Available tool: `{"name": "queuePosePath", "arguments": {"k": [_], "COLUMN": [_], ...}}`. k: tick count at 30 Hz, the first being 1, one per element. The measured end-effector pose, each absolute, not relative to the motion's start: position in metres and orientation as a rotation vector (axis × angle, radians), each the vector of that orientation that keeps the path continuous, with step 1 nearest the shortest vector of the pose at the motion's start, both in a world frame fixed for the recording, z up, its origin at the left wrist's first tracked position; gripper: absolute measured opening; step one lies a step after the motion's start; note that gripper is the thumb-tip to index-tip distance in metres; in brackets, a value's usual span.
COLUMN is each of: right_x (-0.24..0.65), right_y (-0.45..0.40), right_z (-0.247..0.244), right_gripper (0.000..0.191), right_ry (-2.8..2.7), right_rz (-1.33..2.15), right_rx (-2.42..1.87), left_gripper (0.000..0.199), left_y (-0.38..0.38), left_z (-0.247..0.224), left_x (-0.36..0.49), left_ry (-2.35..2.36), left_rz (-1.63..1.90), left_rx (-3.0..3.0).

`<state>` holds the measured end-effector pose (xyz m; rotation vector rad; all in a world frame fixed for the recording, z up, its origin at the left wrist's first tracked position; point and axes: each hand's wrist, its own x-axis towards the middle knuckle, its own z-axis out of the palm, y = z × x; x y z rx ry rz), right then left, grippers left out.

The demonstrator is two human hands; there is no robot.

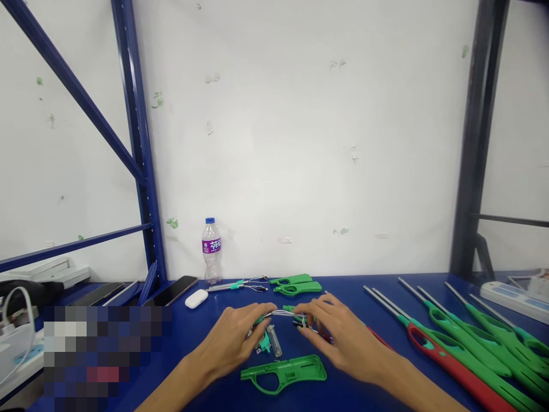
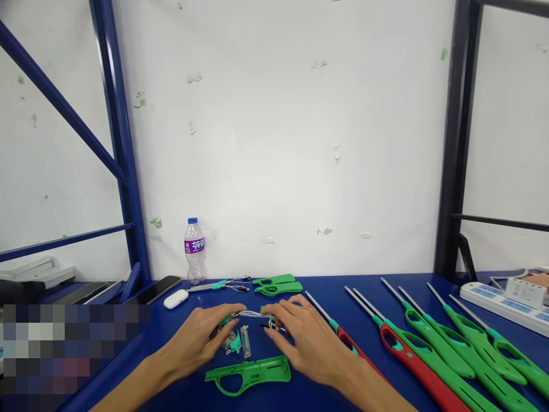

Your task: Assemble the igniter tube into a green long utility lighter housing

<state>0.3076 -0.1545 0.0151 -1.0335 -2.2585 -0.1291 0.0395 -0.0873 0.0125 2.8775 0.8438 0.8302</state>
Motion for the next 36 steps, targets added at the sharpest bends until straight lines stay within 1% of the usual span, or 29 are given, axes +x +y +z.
{"name": "queuePosePath", "arguments": {"k": [3,9,13,20,27,30,33,36], "right_x": [0.307,0.307,0.308,0.308,0.3,0.297,0.295,0.294], "right_y": [-0.154,-0.155,-0.156,-0.155,-0.159,-0.161,-0.161,-0.161], "right_z": [0.014,0.015,0.014,0.007,0.007,0.007,0.007,0.008], "right_gripper": [0.027,0.028,0.032,0.048,0.038,0.032,0.022,0.015], "right_ry": [-2.273,-2.291,-2.282,-2.226,-2.305,-2.308,-2.291,-2.258], "right_rz": [-0.122,-0.12,-0.118,-0.031,0.069,0.046,0.017,-0.009], "right_rx": [-1.053,-1.08,-1.125,-1.178,-1.155,-1.098,-0.99,-0.916], "left_gripper": [0.034,0.031,0.033,0.034,0.045,0.049,0.052,0.053], "left_y": [-0.087,-0.092,-0.095,-0.095,-0.093,-0.097,-0.103,-0.106], "left_z": [0.013,0.015,0.019,0.016,0.005,0.005,0.005,0.003], "left_x": [0.04,0.038,0.037,0.039,0.045,0.048,0.051,0.053], "left_ry": [0.845,0.893,0.933,0.953,0.897,0.856,0.812,0.784], "left_rz": [0.798,0.77,0.76,0.758,0.765,0.764,0.772,0.799], "left_rx": [2.872,2.839,2.819,2.815,2.825,2.841,2.869,2.896]}}
